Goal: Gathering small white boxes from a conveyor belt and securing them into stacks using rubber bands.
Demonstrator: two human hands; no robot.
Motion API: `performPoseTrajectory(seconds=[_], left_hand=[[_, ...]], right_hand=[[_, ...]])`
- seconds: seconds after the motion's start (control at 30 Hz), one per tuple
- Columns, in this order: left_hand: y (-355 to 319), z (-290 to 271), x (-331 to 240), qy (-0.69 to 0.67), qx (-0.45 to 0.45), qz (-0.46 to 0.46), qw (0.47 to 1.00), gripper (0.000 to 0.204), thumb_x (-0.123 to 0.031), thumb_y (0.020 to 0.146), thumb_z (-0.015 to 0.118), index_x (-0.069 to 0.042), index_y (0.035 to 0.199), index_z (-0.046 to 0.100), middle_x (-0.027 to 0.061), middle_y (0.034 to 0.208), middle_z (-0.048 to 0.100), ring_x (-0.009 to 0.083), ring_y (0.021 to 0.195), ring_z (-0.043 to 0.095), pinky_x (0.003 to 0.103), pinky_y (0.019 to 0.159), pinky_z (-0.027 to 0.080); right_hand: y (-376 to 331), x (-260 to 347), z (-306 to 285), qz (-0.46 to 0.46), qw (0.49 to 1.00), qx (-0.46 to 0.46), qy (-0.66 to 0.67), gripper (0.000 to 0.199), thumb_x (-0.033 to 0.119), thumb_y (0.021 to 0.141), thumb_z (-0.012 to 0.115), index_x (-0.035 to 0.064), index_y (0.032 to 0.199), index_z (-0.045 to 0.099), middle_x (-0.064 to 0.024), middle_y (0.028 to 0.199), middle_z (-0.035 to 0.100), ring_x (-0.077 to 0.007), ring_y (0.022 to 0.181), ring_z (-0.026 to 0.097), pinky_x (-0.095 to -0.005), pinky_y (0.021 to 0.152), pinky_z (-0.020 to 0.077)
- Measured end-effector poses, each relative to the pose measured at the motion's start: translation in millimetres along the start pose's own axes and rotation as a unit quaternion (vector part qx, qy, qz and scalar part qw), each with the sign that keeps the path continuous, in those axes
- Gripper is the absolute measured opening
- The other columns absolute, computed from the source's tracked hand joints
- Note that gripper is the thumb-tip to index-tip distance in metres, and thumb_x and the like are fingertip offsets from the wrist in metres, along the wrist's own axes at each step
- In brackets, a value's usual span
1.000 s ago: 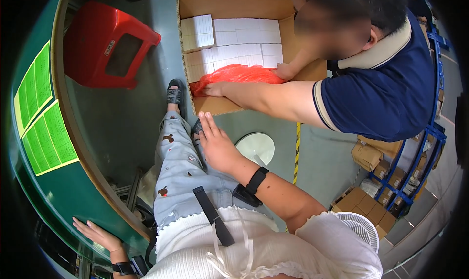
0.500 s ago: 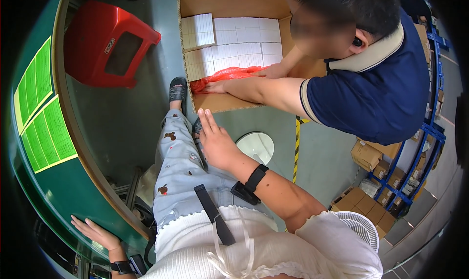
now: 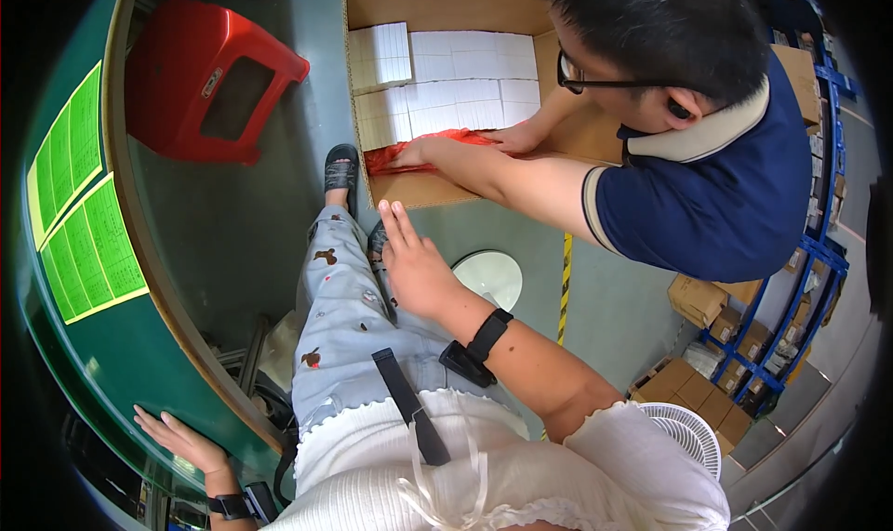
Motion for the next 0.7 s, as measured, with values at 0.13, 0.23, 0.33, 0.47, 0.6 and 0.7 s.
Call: performPoseTrajectory(seconds=[0.13,0.23,0.33,0.47,0.6,0.7], left_hand=[[-0.5,-0.6,3.0,0.005,-0.017,0.002,1.000,0.053,-0.037,0.094,0.027,-0.004,0.136,0.024,0.0193,0.140,0.020,0.0318,0.131,0.016,0.040,0.105,0.013],[-0.2,1.2,1.5,0.005,0.004,-0.005,1.000,0.054,-0.037,0.094,0.024,-0.004,0.136,0.021,0.0195,0.141,0.016,0.0313,0.132,0.013,0.040,0.106,0.012],[-0.3,1.8,2.7,0.004,0.005,-0.004,1.000,0.054,-0.037,0.094,0.025,-0.004,0.136,0.021,0.0196,0.141,0.016,0.0314,0.132,0.013,0.040,0.106,0.012],[0.1,-0.8,1.6,0.005,-0.006,-0.002,1.000,0.054,-0.037,0.094,0.025,-0.004,0.136,0.021,0.0196,0.141,0.017,0.0316,0.131,0.013,0.040,0.106,0.012],[0.8,1.6,1.9,0.001,0.003,-0.001,1.000,0.054,-0.037,0.094,0.025,-0.004,0.136,0.021,0.0197,0.141,0.016,0.0318,0.131,0.013,0.040,0.105,0.012],[0.0,0.8,0.2,0.001,-0.001,0.000,1.000,0.054,-0.037,0.094,0.025,-0.004,0.136,0.021,0.0197,0.141,0.016,0.0318,0.131,0.013,0.040,0.105,0.013]], right_hand=[[1.7,-0.3,-1.1,-0.006,1.000,0.005,0.008,0.024,0.005,0.071,0.051,-0.0111,0.089,0.052,-0.0288,0.139,0.012,-0.0377,0.131,0.016,-0.0400,0.085,0.0400],[3.9,-1.1,-4.2,-0.006,1.000,-0.018,-0.003,0.023,0.005,0.071,0.051,-0.0108,0.088,0.053,-0.0291,0.139,0.013,-0.0376,0.131,0.016,-0.0401,0.085,0.0399],[-0.4,1.0,1.1,-0.004,1.000,0.000,0.006,0.023,0.005,0.071,0.051,-0.0101,0.088,0.053,-0.0287,0.139,0.013,-0.0372,0.131,0.015,-0.0401,0.084,0.0401],[-3.3,0.5,4.8,-0.007,1.000,0.019,-0.007,0.022,0.006,0.071,0.052,-0.0096,0.087,0.053,-0.0282,0.139,0.013,-0.0372,0.131,0.015,-0.0402,0.084,0.0401],[0.3,0.1,-0.7,0.001,1.000,0.003,0.002,0.022,0.006,0.071,0.052,-0.0094,0.087,0.053,-0.0273,0.140,0.012,-0.0366,0.131,0.014,-0.0409,0.084,0.0400],[-1.9,-0.3,0.6,-0.002,1.000,0.013,0.002,0.022,0.006,0.071,0.052,-0.0093,0.087,0.053,-0.0270,0.140,0.011,-0.0365,0.132,0.014,-0.0413,0.083,0.0404]])
Point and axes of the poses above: each hand's wrist, its own y-axis towards the middle knuckle, its own z-axis out of the palm, x = y × z, the point moved 9 cm from there along y, towards the middle knuckle
